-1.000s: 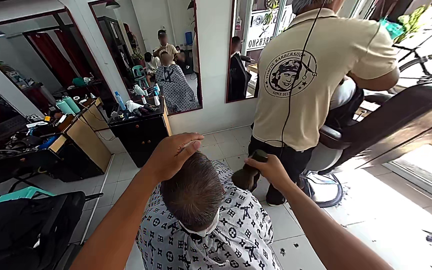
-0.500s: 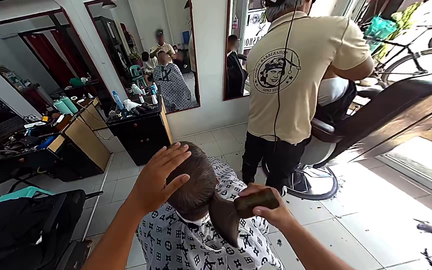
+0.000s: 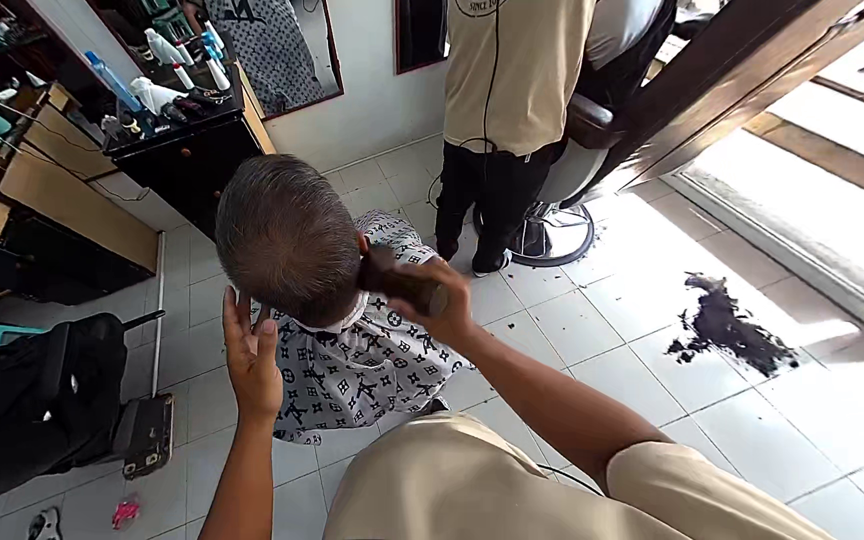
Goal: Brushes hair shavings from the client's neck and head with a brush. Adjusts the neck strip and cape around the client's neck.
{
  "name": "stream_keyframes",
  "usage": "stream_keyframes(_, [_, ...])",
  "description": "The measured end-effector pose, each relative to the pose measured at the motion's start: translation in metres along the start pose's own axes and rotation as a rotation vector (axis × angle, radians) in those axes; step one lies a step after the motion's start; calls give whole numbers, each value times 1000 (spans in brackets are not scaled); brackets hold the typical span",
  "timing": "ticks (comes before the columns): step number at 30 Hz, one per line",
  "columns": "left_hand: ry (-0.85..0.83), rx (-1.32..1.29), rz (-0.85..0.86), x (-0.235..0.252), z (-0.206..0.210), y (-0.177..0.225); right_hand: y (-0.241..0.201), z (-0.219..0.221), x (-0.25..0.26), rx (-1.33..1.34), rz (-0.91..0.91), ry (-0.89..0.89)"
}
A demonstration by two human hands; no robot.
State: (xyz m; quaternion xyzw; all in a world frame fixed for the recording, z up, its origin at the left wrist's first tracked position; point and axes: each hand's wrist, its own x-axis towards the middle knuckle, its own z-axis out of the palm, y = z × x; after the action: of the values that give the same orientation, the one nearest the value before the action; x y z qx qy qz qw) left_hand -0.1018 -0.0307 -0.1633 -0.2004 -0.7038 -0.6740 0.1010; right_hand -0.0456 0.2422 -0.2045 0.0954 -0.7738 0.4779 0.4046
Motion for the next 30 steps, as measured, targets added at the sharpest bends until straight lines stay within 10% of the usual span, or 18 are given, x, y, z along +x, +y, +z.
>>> stream_keyframes(2, [53,10,-27,-11,7,-7,-3,7,-4,62,-138,-128])
stream_keyframes(6, [178,285,-16,-35,17,-21,29,1,12,-68,183,-31])
stream_keyframes(12, [-170,1074,475,-43,35,-39,-15,-21,85,47,-286,-57])
stream_keyframes(17, [-132,1115,522,-38,45,-43,0,-21,100,-128,-582,-636])
stream_keyframes(21, [-89,1112,480,-40,45,-40,0,-26,119,-94,-621,-465])
stream_keyframes(25, [-68,1155,469,-46,47,-40,8,-15,111,-120,-685,-830])
stream_keyframes(28, [-58,1159,450,-49,48,-40,-3,-25,127,-49,-666,-480])
stream_keyframes(30, [-60,1149,432,-53,49,-39,1,-20,123,-51,-705,-596])
